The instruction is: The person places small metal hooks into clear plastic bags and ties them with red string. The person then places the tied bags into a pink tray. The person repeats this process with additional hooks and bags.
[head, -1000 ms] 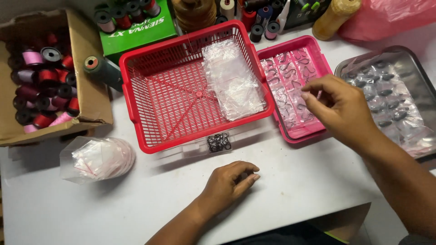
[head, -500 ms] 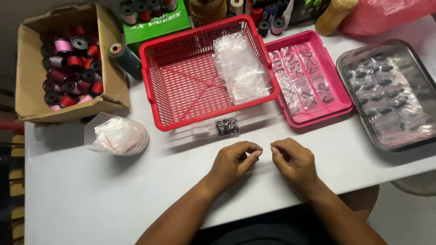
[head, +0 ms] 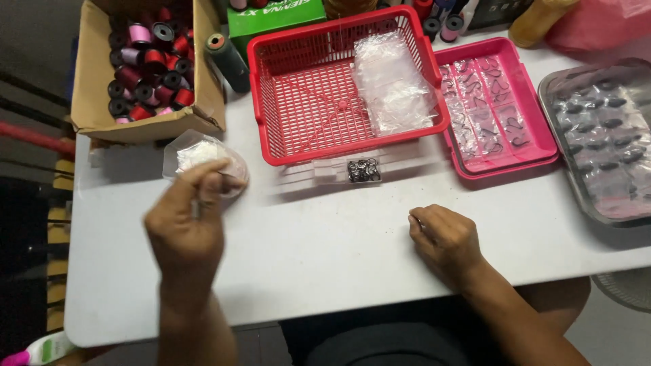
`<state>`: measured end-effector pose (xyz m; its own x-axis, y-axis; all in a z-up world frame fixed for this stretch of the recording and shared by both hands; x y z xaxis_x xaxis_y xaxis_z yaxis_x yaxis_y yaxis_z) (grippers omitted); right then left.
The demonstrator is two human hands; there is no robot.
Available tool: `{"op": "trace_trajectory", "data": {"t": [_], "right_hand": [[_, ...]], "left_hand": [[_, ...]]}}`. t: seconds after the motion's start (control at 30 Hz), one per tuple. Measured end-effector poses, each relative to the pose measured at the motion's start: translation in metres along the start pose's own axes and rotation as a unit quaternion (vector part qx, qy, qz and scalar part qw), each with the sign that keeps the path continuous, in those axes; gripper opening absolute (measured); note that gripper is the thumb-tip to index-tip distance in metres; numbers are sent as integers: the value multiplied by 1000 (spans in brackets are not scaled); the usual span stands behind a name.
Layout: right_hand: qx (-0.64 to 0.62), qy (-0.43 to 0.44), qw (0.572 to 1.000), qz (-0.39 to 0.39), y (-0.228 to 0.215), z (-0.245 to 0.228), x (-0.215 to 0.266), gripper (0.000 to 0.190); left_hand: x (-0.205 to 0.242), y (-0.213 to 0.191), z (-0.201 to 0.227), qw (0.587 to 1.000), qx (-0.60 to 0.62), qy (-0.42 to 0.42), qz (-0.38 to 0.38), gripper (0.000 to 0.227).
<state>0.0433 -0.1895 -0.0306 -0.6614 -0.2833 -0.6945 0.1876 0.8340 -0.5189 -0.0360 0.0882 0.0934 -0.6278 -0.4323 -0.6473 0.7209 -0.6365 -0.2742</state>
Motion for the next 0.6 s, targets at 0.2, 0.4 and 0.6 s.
{"op": "trace_trajectory", "data": {"t": [0.2,0.4,0.6], "right_hand": [[21,-77,997,-7,1,1,6,4],[32,-54,998,-2,-1,1,5,3],[15,-36,999,-15,0,2,3,4]], "left_hand": [[-35,-34,-40,920,-375,-3,-116,10],[-50,-16,-81,801,-531,-124,-249,26],[-49,-9,-92,766,-569,-108,-279,24]]}}
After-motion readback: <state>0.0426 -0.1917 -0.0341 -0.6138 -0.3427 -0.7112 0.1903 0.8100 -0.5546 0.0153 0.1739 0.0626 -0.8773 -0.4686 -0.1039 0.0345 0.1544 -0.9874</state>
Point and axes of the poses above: each hand's wrist, its own x-axis away from the middle knuckle, its own y-axis out of the palm, z = x × y, the point moved 4 cm from there along -x, towards the middle knuckle, and after that the axes turned 13 degrees about z, right-handed, at the moved point
